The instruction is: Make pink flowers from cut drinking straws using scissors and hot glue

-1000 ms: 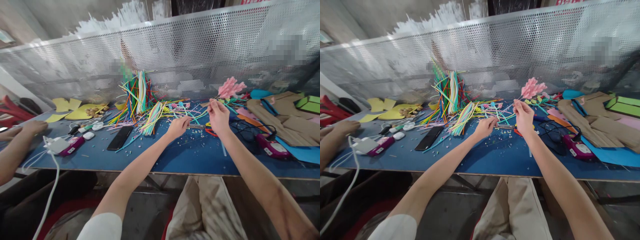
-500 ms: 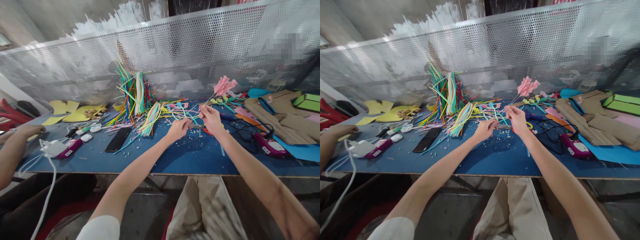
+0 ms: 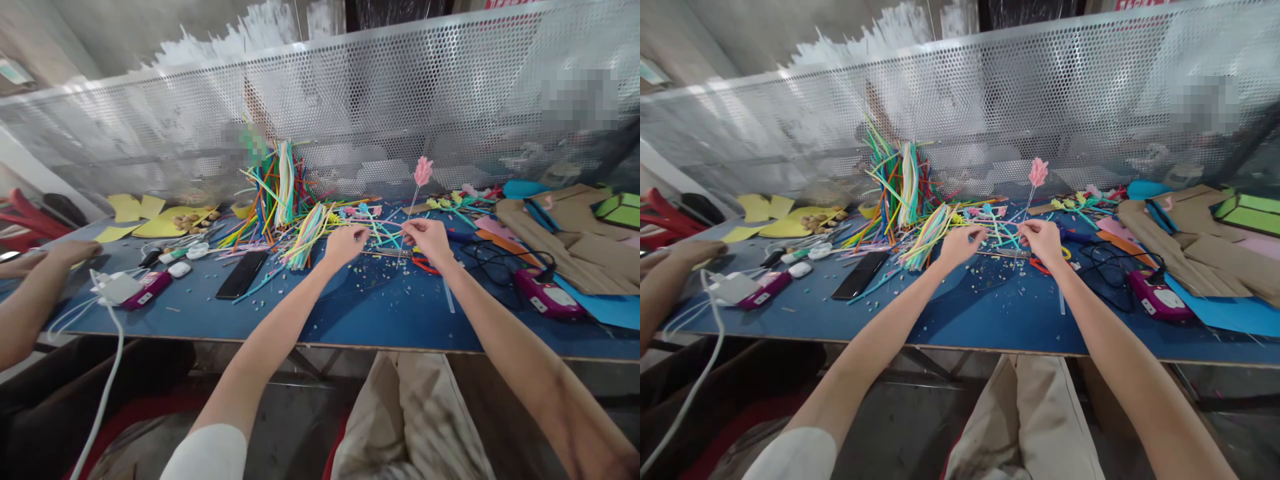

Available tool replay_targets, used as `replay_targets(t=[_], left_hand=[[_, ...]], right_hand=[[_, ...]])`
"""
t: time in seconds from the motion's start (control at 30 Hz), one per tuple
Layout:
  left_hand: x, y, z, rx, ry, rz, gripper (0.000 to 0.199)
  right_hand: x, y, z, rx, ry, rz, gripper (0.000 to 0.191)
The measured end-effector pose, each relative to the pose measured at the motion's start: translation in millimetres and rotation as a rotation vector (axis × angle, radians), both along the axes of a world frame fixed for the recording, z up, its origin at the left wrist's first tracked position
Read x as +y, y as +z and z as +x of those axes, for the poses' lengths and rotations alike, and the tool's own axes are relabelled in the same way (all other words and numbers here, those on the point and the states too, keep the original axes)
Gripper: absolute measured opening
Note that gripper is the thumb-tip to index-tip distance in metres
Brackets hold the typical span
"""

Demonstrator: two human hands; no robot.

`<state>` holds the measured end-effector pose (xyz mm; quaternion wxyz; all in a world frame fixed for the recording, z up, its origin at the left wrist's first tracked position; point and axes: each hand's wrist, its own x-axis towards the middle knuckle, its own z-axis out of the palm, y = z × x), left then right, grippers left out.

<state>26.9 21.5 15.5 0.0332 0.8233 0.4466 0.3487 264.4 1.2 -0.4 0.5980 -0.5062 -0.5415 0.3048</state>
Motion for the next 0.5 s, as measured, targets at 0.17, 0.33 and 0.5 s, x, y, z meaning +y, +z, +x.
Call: replay_targets(t=[0.17,0.33,0.5], left_hand=[[33,8.3,-36,0.058,0.253,-0.052,0.026],[52,11.1,-64,0.219,0.39,-0.158,0.035],[63,13.8,-80,0.351,0.548,-0.281,0.037]], right_hand=[[9,-10.3,16,-0.169,-0.053,-0.101,0.029],[13,-19.7,19,-0.328,0.006,-0.223,0.02],[11,-12.7,19,-0.488,-0.079,-0.162,0.021]])
